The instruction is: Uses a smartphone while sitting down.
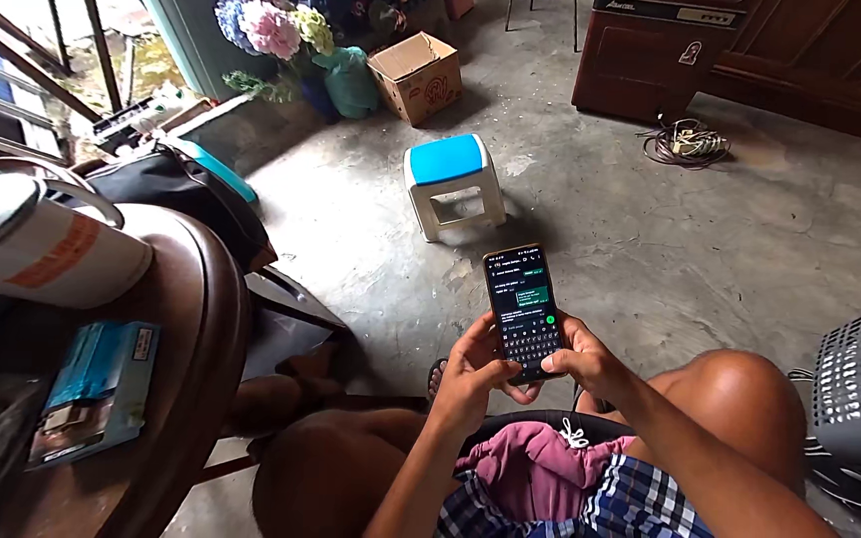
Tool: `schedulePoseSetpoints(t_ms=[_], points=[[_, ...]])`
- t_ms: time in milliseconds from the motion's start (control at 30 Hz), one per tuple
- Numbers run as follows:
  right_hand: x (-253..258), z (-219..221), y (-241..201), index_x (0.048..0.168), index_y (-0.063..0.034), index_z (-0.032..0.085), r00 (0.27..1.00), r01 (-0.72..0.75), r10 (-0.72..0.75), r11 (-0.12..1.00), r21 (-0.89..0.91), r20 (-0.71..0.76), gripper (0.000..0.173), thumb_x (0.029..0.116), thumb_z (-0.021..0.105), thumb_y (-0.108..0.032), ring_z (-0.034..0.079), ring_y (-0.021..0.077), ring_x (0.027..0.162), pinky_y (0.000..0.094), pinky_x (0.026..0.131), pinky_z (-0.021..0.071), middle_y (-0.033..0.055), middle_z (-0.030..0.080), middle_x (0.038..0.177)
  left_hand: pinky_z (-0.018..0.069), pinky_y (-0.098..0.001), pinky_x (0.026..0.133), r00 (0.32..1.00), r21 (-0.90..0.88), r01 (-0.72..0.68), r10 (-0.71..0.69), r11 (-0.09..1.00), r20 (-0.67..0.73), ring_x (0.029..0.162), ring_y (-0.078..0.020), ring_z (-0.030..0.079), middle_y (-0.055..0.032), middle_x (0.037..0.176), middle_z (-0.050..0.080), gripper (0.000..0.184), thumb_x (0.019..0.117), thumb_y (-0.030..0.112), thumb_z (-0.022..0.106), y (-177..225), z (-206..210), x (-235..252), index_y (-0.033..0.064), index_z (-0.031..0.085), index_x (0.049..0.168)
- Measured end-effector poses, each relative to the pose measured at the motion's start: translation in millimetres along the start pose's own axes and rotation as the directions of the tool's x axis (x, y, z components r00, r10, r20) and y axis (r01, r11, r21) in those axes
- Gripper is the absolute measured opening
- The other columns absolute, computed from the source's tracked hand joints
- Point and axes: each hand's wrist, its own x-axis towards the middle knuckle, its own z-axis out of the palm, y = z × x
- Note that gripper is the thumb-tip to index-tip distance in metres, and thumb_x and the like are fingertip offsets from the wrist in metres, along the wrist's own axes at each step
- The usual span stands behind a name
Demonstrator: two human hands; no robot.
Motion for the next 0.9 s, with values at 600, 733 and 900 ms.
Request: schedulePoseSetpoints(t_ms=[600, 733, 900], points=[[1.2, 6.7, 1.0, 0.141, -0.0014, 0.035, 0.999, -0.021, 0.021, 1.0, -0.016, -0.041, 0.056, 0.0877, 0.047, 0.007, 0.074, 0.025, 0.099, 0.0424, 0.072, 0.0661, 0.012, 0.068, 0.121, 0.0632, -0.0379, 0.054, 0.997, 0.069, -0.004, 0.009, 0.998, -0.076, 0.093, -0.03, 0.075, -0.0233, 0.126, 0.066, 0.057, 0.0875, -0.012, 0.052, -0.6, 3.0, 1.4, -0.0015, 0.042, 0.142], [1.4, 4.4, 2.2, 0.136, 0.0006, 0.043, 0.999, -0.014, 0.013, 0.999, -0.037, -0.041, 0.047, 0.0893, 0.047, 0.006, 0.075, 0.0224, 0.096, 0.0404, 0.073, 0.066, 0.0111, 0.071, 0.116, 0.0631, -0.0368, 0.054, 0.997, 0.08, -0.008, 0.014, 0.997, -0.074, 0.092, -0.029, 0.075, -0.0221, 0.125, 0.066, 0.056, 0.0881, -0.013, 0.052, -0.6, 3.6, 1.4, -0.0019, 0.042, 0.142], [1.6, 4.2, 2.5, 0.133, 0.0016, 0.046, 0.998, -0.014, 0.012, 0.999, -0.039, -0.054, 0.043, 0.0904, 0.047, 0.006, 0.075, 0.0223, 0.094, 0.0413, 0.073, 0.0661, 0.0111, 0.071, 0.114, 0.0631, -0.0368, 0.054, 0.997, 0.099, -0.009, 0.017, 0.995, -0.079, 0.092, -0.0286, 0.075, -0.0219, 0.125, 0.067, 0.056, 0.0885, -0.012, 0.052, -0.6, 4.0, 1.5, -0.0023, 0.042, 0.143]])
